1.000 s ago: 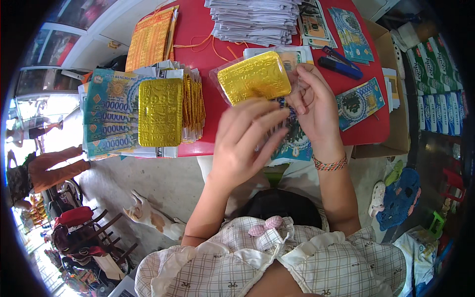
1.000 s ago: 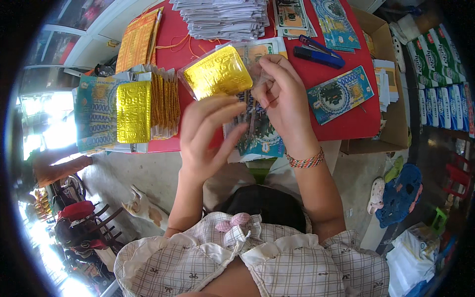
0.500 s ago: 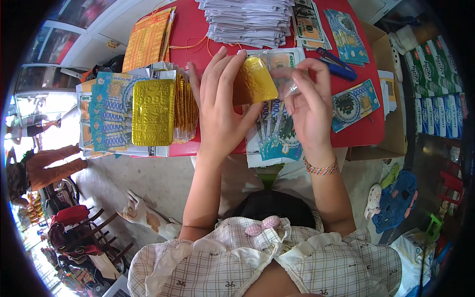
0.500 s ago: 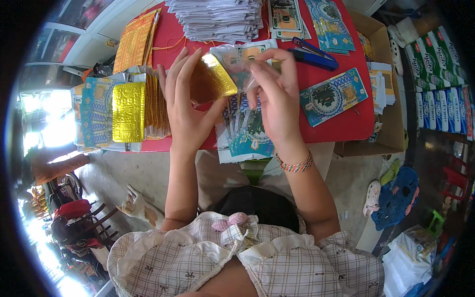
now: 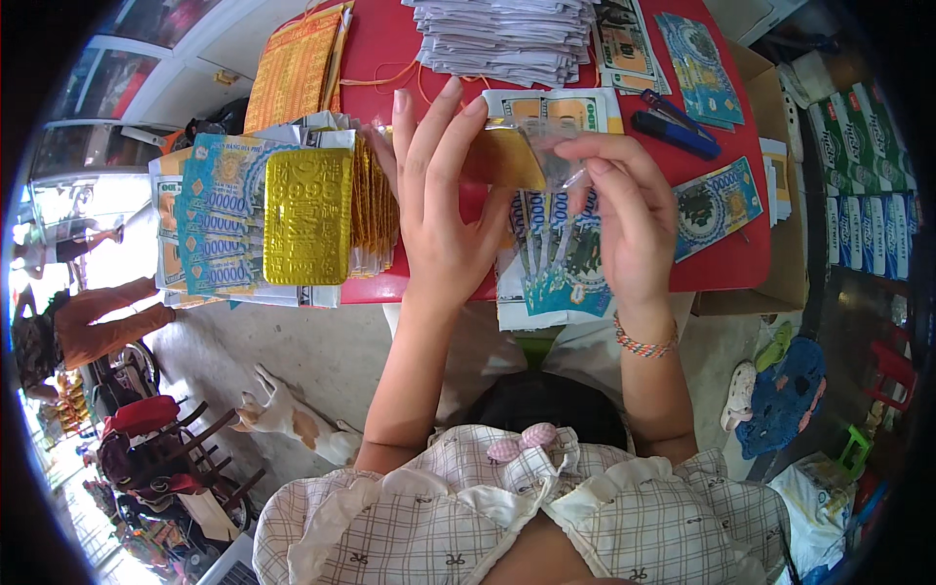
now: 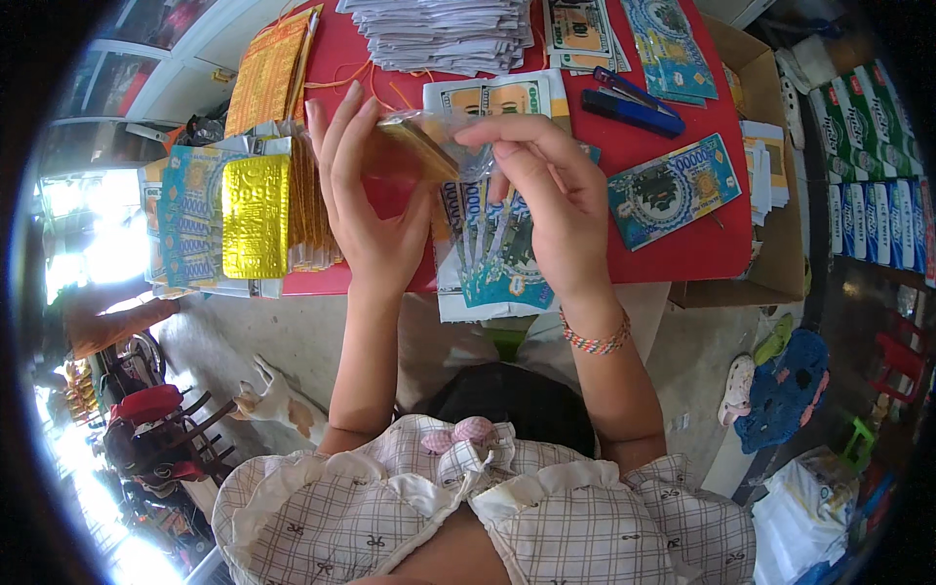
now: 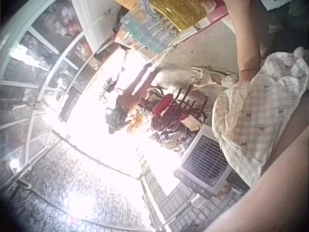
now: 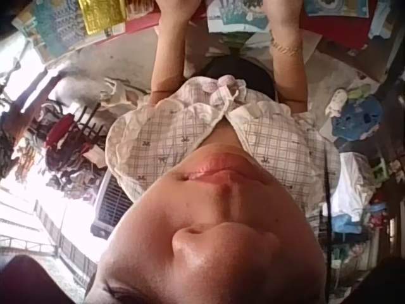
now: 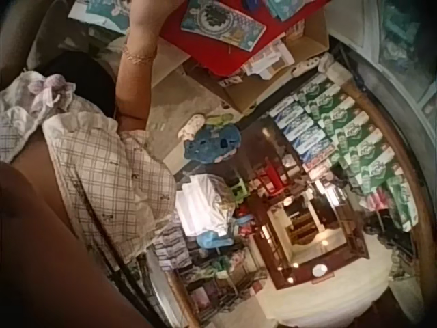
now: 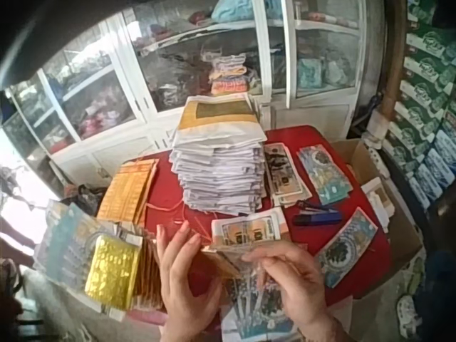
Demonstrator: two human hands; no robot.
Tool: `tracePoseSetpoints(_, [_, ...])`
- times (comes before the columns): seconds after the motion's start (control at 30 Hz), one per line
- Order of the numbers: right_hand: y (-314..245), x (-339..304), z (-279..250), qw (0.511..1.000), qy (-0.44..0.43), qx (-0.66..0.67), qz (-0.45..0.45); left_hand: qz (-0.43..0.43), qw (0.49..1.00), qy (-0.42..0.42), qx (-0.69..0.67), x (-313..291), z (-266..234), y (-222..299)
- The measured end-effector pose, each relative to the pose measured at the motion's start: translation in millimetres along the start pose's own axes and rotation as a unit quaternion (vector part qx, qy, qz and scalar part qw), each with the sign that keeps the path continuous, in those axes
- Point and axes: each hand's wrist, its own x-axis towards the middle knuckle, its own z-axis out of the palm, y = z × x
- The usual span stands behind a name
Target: Assembling and stapling bundles of ritual joss paper and ritual currency notes.
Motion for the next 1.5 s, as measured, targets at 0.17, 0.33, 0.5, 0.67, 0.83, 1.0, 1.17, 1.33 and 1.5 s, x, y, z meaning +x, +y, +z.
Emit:
tracePoseSetpoints(0.17, [-24.0, 3.8, -4.4, 0.965, -0.058, -0.225, -0.121, 0.058, 0.998, 0.021, 0.001, 2.9, -2.7, -3.3])
tracePoseSetpoints(0.33, [-35.7, 3.4, -2.7, 0.957, -0.042, -0.24, -0.157, 0.037, 0.998, 0.036, -0.038, 1.0, -0.3, 1.4])
tracePoseSetpoints(0.5, [-41.1, -3.0, 0.9, 0.956, -0.033, -0.261, -0.133, 0.015, 0.999, 0.032, -0.041, 1.0, -0.5, 1.6])
tracePoseSetpoints(0.67, [-45.2, -3.6, -2.3, 0.934, -0.058, -0.322, -0.145, 0.008, 1.0, 0.008, -0.024, 0.7, -3.1, 0.2])
tracePoseSetpoints(0.83, [-48.8, -3.2, -0.8, 0.956, -0.052, -0.276, -0.081, 0.009, 0.999, 0.024, -0.038, 1.2, -2.0, 0.4])
tracePoseSetpoints(1.0, [-57.0, 5.9, -12.9, 0.909, -0.179, -0.349, -0.14, 0.049, 0.998, 0.025, -0.032, 2.5, 0.9, 1.9])
tracePoseSetpoints(1.17, [-59.2, 4.4, -9.3, 0.868, -0.111, -0.448, -0.182, 0.05, 0.998, 0.026, -0.022, 2.4, 2.0, 1.3])
tracePoseSetpoints(1.33, [-66.3, -0.8, -0.5, 0.841, -0.124, -0.495, -0.177, 0.037, 0.997, 0.051, -0.039, 0.9, 0.2, 0.6])
tracePoseSetpoints(1.5, [-66.4, -2.9, 8.6, 0.851, -0.056, -0.509, -0.119, 0.036, 0.995, 0.056, -0.072, 1.3, 0.7, 1.2])
